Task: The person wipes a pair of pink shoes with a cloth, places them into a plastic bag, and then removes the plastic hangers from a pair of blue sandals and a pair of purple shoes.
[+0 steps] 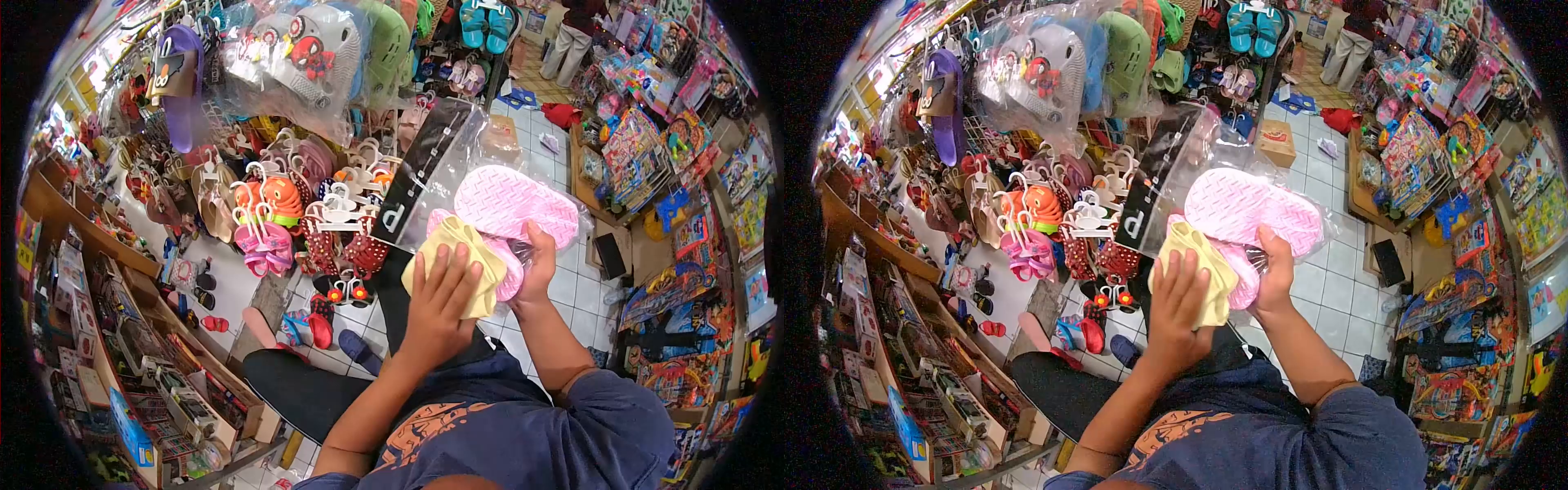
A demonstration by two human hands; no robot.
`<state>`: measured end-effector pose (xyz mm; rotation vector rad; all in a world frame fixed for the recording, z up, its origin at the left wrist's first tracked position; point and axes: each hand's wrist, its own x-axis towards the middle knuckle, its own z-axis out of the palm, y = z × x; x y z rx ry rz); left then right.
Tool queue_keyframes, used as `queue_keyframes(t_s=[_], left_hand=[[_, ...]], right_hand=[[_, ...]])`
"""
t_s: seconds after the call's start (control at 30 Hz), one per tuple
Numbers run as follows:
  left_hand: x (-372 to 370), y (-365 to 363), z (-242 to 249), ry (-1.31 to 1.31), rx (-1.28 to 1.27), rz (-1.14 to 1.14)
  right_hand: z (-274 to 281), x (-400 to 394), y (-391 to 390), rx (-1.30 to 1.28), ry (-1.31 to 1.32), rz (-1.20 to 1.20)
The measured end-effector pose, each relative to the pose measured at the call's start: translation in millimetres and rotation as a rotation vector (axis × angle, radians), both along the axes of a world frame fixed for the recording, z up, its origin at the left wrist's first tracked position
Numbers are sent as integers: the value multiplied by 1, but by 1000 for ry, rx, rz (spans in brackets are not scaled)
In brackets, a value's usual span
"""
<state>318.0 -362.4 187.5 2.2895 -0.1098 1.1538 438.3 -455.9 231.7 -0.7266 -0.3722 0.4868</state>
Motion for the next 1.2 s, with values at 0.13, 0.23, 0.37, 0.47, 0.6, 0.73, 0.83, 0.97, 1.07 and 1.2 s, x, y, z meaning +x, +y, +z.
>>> queue_keyframes(t_s=[0.13, 0.23, 0.37, 0.47, 0.6, 0.73, 0.83, 0.97, 1.07, 1.2], left_hand=[[-15, 27, 22, -88, -259, -42], [-32, 36, 47, -294, -373, 2], [-63, 28, 82, -151, -261, 144], [-70, 15, 66, 308, -97, 131], [-49, -4, 14, 749, -18, -4], [-37, -3, -33, 904, -57, -75], [-34, -2, -40, 791, -204, -66], [-34, 10, -70, 818, -160, -49], [-30, 15, -73, 705, -326, -19], [-11, 21, -67, 600, -304, 146]], right_hand=[[2, -6, 2, -30, -11, 59], [-13, -6, -1, -38, 35, 175], [-39, -18, -9, -56, 368, 404], [-65, -26, -31, -194, 551, 542], [-130, -20, -47, -536, 478, 471], [-135, -3, -42, -785, 190, 371], [-117, 4, -42, -965, 123, 348], [-132, 14, -43, -926, -91, 206], [-126, 25, -44, -1032, -184, 324], [-131, 30, -35, -1009, -161, 422]])
